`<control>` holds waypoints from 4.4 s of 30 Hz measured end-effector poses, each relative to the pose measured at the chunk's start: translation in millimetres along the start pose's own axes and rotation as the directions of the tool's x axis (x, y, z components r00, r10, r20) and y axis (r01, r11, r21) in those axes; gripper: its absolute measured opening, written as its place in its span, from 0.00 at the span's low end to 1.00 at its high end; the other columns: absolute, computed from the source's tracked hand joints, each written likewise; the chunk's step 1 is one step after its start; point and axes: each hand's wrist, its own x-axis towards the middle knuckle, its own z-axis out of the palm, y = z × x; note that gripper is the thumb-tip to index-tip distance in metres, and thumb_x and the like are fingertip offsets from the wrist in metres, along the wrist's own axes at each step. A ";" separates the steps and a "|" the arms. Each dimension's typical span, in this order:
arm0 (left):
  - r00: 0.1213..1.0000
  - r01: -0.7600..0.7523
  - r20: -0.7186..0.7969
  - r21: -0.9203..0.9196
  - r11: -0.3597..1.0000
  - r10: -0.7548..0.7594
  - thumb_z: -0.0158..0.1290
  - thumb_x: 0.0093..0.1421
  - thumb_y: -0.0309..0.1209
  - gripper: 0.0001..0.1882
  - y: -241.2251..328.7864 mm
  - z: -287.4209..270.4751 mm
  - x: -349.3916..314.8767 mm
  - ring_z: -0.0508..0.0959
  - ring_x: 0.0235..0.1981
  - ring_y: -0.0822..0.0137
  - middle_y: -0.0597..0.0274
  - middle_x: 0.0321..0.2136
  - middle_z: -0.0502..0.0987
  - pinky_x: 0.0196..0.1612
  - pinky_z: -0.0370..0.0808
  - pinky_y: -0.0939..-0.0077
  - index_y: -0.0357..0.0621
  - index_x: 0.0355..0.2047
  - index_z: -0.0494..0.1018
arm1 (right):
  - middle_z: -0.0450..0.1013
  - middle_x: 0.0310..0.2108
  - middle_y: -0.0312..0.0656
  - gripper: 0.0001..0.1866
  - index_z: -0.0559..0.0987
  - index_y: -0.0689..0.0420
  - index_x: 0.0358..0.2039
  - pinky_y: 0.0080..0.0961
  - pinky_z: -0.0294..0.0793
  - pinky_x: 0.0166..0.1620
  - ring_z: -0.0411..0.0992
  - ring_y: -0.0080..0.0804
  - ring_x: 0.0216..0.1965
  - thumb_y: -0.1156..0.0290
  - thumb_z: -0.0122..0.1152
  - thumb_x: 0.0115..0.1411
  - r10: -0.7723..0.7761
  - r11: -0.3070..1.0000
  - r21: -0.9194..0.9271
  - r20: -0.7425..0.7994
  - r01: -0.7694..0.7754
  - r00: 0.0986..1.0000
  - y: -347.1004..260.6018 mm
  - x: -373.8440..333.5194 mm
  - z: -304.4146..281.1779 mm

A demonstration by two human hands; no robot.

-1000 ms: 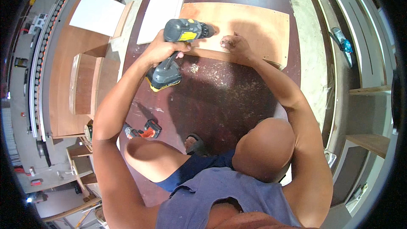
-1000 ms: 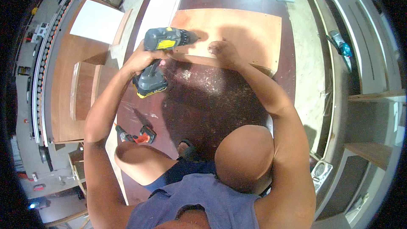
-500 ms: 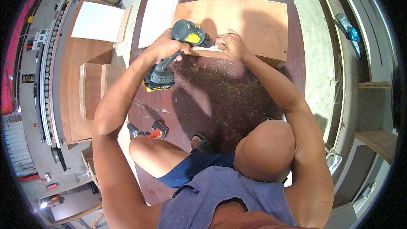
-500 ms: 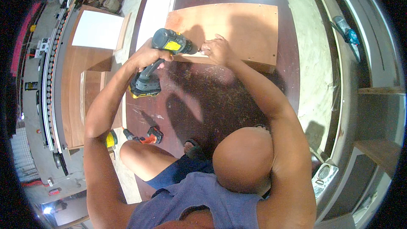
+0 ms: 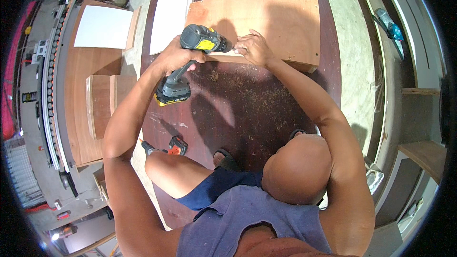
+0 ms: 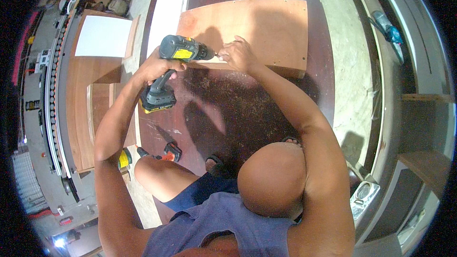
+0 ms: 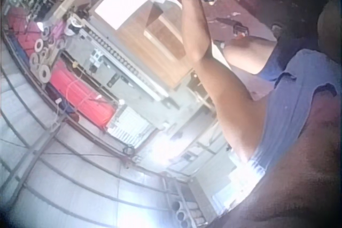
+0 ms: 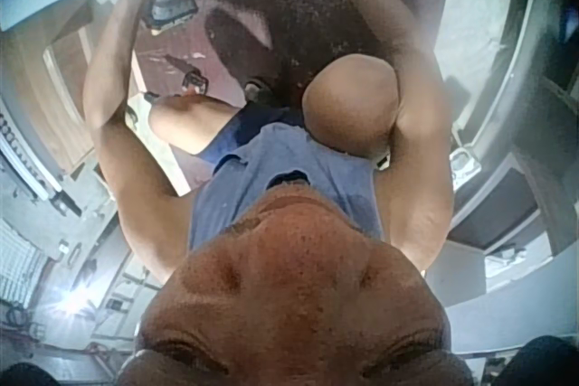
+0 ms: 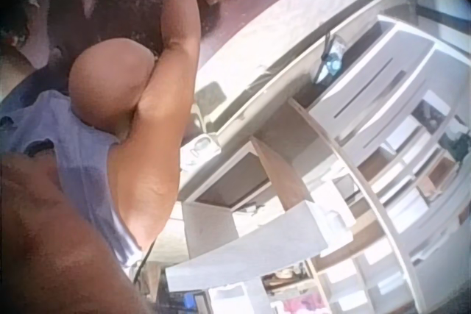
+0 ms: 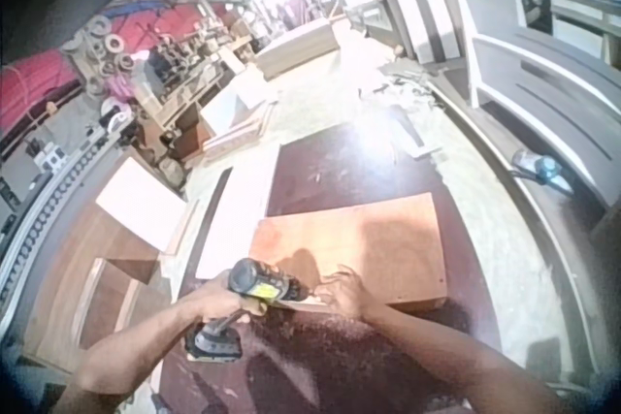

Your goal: The person assembles a small wooden box by aligning pre-drilled panels and driving screws with a cordless drill. They repeatedly reposition the box and panels to access different screw holes, then inspect the assembled unit.

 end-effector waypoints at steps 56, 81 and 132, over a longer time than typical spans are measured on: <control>0.979 0.191 0.058 0.093 0.977 -0.197 0.61 0.46 0.24 0.15 21.0 5.0 21.7 0.74 0.26 0.72 0.66 0.25 0.74 0.28 0.72 0.74 0.38 0.36 0.72 | 0.74 0.29 0.43 0.14 0.77 0.59 0.29 0.32 0.70 0.39 0.73 0.37 0.33 0.60 0.63 0.53 -0.266 0.623 0.725 -0.156 0.293 0.951 -82.3 113.3 -53.7; 0.991 0.062 0.133 -0.280 0.958 -0.025 0.63 0.56 0.31 0.15 -32.3 18.7 8.6 0.74 0.21 0.76 0.64 0.30 0.79 0.23 0.75 0.82 0.42 0.42 0.74 | 0.77 0.38 0.43 0.15 0.77 0.63 0.40 0.27 0.70 0.46 0.73 0.32 0.39 0.64 0.53 0.61 -0.044 0.762 0.642 -0.079 0.085 0.996 -41.5 100.5 -25.5; 0.906 -0.389 0.084 -0.217 0.895 0.414 0.67 0.48 0.28 0.22 50.5 72.5 -29.3 0.77 0.28 0.75 0.63 0.31 0.80 0.31 0.75 0.78 0.39 0.44 0.76 | 0.80 0.31 0.35 0.07 0.84 0.49 0.29 0.38 0.66 0.55 0.75 0.33 0.38 0.64 0.70 0.51 0.137 0.981 -0.084 -0.337 -0.175 0.931 23.7 -125.7 -101.6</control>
